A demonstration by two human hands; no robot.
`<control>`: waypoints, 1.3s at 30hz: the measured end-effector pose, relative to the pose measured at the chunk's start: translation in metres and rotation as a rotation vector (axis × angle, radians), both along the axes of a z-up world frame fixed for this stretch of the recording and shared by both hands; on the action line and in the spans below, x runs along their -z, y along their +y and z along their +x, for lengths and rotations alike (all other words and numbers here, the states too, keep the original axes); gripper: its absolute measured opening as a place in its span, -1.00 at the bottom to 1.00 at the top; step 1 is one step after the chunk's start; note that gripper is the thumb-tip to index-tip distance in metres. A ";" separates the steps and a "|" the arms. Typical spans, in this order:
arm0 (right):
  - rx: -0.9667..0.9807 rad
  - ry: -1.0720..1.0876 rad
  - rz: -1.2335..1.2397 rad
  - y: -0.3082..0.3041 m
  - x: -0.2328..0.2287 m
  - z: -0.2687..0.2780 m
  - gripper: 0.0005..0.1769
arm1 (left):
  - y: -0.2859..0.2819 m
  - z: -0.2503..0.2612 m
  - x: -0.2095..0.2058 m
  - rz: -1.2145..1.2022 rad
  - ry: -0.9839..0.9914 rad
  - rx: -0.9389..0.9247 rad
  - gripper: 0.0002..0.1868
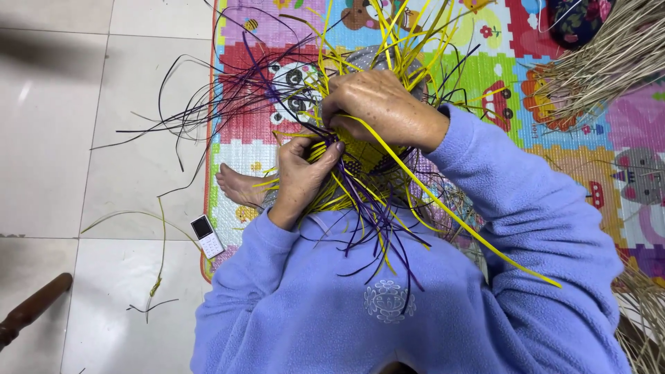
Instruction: Weaving a basket using a combination of colored and natural fibers while sitting on the floor.
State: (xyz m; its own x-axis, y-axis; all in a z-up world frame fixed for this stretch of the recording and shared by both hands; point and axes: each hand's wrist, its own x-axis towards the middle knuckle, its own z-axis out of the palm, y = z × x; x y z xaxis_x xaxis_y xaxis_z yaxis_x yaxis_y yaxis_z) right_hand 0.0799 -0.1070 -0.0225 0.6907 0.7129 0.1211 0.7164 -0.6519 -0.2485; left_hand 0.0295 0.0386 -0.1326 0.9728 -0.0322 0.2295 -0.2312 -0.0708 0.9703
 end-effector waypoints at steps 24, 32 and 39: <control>0.098 0.347 -0.145 0.004 -0.018 0.005 -0.90 | 0.000 0.007 0.012 -0.172 -0.049 0.079 -0.91; -0.022 0.581 0.533 -0.003 -0.016 0.039 -0.79 | -0.001 0.013 0.016 -0.204 -0.012 0.083 -0.90; 0.136 -0.191 0.618 -0.001 -0.004 0.029 -0.78 | 0.000 0.017 0.010 -0.124 0.106 0.088 -0.73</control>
State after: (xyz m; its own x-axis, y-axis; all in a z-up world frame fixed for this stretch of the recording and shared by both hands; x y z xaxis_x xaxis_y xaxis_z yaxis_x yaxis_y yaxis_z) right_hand 0.1089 -0.1082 -0.0187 0.6951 0.3809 0.6097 0.7067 -0.5177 -0.4823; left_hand 0.0465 0.0381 -0.1429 0.9864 -0.0964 0.1334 -0.1272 0.0671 0.9896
